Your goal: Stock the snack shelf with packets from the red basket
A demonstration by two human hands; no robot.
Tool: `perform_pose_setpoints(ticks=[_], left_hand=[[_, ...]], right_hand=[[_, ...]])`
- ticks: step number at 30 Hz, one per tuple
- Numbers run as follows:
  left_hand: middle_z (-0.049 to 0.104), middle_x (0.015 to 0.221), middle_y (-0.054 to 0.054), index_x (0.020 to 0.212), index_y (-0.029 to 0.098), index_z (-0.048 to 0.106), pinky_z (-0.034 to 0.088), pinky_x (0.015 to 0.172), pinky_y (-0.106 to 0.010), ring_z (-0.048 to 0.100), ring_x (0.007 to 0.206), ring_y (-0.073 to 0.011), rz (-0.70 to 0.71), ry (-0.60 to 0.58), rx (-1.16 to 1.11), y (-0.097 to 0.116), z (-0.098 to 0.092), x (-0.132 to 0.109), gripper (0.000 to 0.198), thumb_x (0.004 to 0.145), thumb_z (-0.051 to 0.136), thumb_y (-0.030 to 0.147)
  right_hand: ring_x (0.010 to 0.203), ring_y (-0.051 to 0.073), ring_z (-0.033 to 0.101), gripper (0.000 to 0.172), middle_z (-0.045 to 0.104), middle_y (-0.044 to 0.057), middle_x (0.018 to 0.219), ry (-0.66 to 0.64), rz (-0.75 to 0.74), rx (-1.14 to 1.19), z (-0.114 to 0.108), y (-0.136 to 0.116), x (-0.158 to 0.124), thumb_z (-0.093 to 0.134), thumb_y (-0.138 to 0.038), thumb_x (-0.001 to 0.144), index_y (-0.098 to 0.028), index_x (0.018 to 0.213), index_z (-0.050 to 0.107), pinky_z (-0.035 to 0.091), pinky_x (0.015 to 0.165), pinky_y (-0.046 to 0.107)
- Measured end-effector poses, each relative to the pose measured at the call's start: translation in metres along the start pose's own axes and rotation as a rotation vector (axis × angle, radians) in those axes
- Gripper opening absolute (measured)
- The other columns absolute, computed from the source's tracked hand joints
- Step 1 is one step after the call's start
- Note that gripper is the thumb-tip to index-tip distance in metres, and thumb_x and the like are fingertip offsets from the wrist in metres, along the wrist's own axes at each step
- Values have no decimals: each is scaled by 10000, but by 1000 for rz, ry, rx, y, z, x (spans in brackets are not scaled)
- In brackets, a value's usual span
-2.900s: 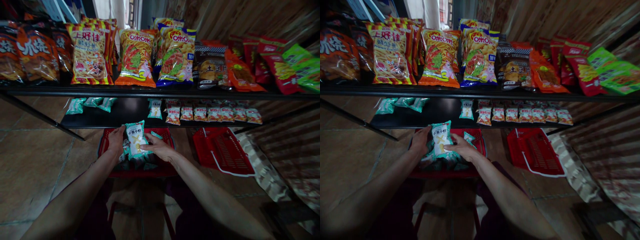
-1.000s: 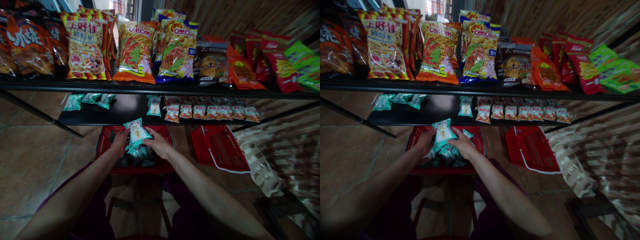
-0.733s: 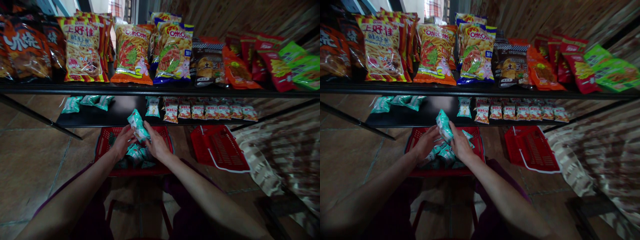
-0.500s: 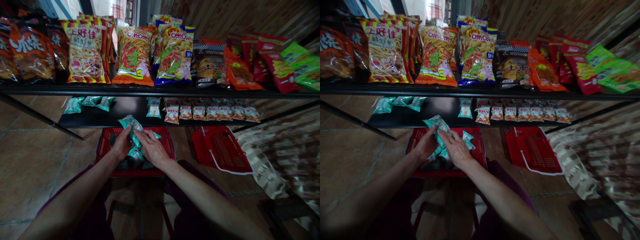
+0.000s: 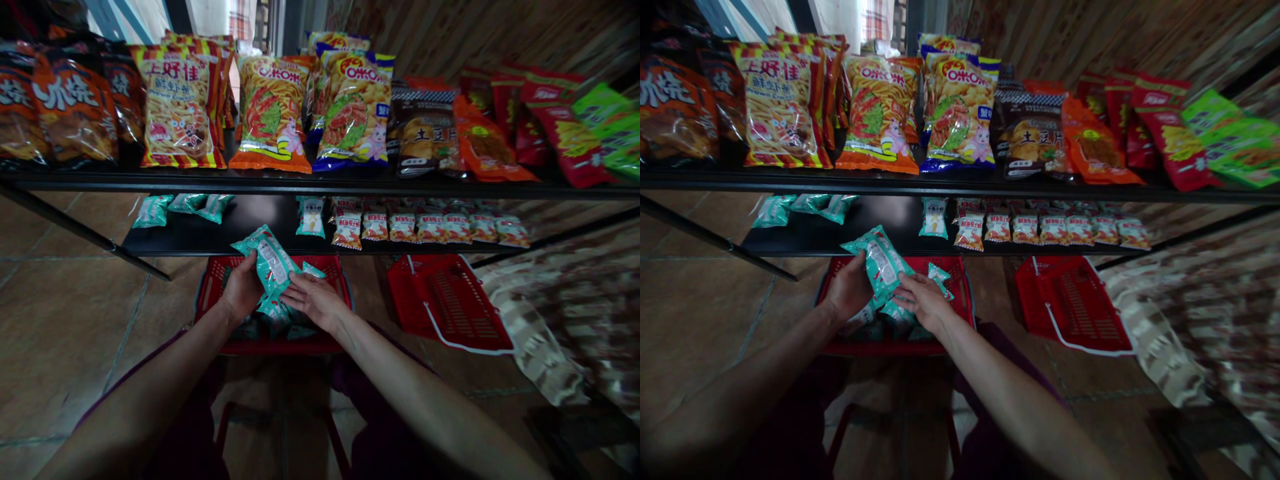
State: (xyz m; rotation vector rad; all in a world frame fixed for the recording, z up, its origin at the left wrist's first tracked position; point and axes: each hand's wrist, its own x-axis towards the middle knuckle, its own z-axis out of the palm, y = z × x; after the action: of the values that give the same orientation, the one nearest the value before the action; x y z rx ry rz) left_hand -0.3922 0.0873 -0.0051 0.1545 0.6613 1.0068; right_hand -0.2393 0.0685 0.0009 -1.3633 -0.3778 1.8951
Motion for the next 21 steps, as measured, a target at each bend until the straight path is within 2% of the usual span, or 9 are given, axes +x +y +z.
perform_pose_setpoints(ticks=[3, 7, 10, 13, 21], left_hand=[[700, 1029, -89, 1119, 155, 624, 414, 974, -466, 614, 1037, -281, -15, 3, -4, 0, 3, -2, 398, 919, 400, 416], [702, 888, -69, 1007, 160, 646, 465, 886, -413, 645, 910, -254, 44, 62, 20, 3, 4, -2, 308, 889, 464, 378], [679, 778, -30, 927, 166, 642, 484, 811, -351, 642, 766, -202, 168, 166, 58, 6, 0, 3, 229, 816, 605, 363], [666, 742, -17, 867, 157, 635, 478, 753, -299, 617, 692, -159, 250, 253, 88, 9, -4, 7, 241, 782, 665, 381], [659, 705, -19, 802, 144, 629, 444, 606, -262, 582, 598, -135, 258, 347, 73, 12, -5, 7, 206, 803, 642, 349]], right_hand=[[642, 125, 651, 382, 663, -29, 648, 17, 29, 160, 1, 3, -1, 853, -153, 540, -189, 668, 494, 560, 704, 295], [512, 68, 586, 371, 612, -59, 539, 109, 4, 247, 0, 8, 2, 815, -39, 543, -185, 622, 483, 532, 582, 189], [499, 57, 571, 329, 595, -58, 519, 120, -18, 243, -2, 12, 5, 806, -35, 551, -173, 605, 512, 526, 556, 166], [483, 48, 552, 304, 570, -61, 495, 140, -44, 199, -3, 15, 7, 804, -50, 555, -164, 584, 524, 517, 537, 152], [504, 73, 594, 319, 601, -55, 507, 158, 12, 145, 0, 23, 8, 758, -19, 565, -178, 600, 483, 504, 517, 155]])
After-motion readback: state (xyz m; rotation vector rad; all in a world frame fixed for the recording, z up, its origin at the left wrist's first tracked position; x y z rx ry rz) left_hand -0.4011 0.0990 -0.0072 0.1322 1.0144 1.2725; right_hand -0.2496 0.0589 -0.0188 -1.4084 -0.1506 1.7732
